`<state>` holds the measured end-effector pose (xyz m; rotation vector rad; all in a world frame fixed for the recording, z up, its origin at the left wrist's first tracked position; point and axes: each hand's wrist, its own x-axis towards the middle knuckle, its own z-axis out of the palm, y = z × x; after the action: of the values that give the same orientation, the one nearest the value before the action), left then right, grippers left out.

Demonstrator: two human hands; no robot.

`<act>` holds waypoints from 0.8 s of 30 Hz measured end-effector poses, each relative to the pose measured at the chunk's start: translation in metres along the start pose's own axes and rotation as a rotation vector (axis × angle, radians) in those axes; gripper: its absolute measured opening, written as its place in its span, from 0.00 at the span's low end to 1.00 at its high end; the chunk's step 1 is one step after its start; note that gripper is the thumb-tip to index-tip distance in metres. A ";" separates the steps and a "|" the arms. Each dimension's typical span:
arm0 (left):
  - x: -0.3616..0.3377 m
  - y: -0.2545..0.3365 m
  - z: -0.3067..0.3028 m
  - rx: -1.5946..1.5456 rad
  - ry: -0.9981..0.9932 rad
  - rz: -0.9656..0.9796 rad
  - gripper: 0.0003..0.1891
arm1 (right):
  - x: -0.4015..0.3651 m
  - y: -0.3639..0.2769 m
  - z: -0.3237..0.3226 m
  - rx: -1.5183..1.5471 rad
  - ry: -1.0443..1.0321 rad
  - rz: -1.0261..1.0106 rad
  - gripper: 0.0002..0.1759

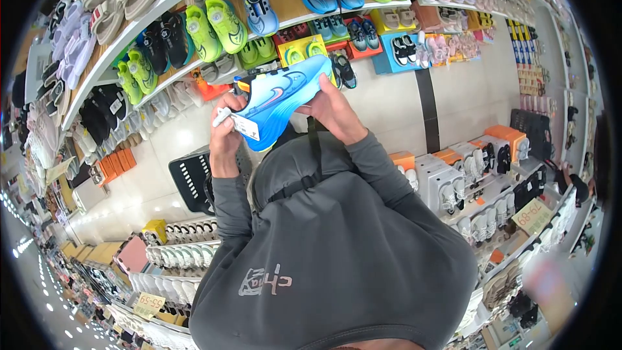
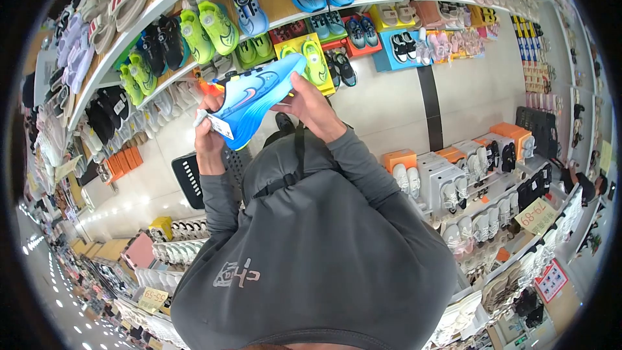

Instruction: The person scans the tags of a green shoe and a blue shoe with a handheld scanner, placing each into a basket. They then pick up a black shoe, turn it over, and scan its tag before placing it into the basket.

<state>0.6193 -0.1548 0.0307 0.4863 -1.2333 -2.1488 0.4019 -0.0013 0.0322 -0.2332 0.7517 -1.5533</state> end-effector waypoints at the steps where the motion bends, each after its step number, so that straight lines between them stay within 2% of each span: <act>1: 0.000 -0.002 0.000 -0.016 0.009 -0.009 0.23 | 0.000 -0.001 0.000 -0.006 0.008 0.002 0.34; 6: -0.002 -0.008 0.008 -0.021 0.080 -0.033 0.24 | 0.001 -0.009 0.004 0.001 0.102 0.025 0.31; 10: -0.008 -0.004 0.008 0.071 0.120 -0.169 0.24 | 0.003 -0.009 -0.002 0.013 0.152 0.068 0.32; 11: -0.010 -0.007 -0.001 0.024 0.062 -0.196 0.22 | 0.005 -0.007 -0.007 0.026 0.159 0.082 0.32; 15: -0.009 -0.007 0.013 0.109 0.113 -0.291 0.17 | 0.017 -0.004 -0.019 -0.005 0.223 0.108 0.33; 18: 0.001 -0.008 0.020 0.270 0.086 -0.310 0.16 | 0.021 -0.010 -0.020 -0.034 0.275 0.112 0.34; 24: 0.028 -0.010 0.054 0.264 0.112 -0.293 0.09 | 0.032 -0.013 -0.044 -0.080 0.261 0.107 0.34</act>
<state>0.5638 -0.1344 0.0486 0.9384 -1.4634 -2.1657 0.3617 -0.0178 -0.0026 -0.0473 1.0152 -1.4691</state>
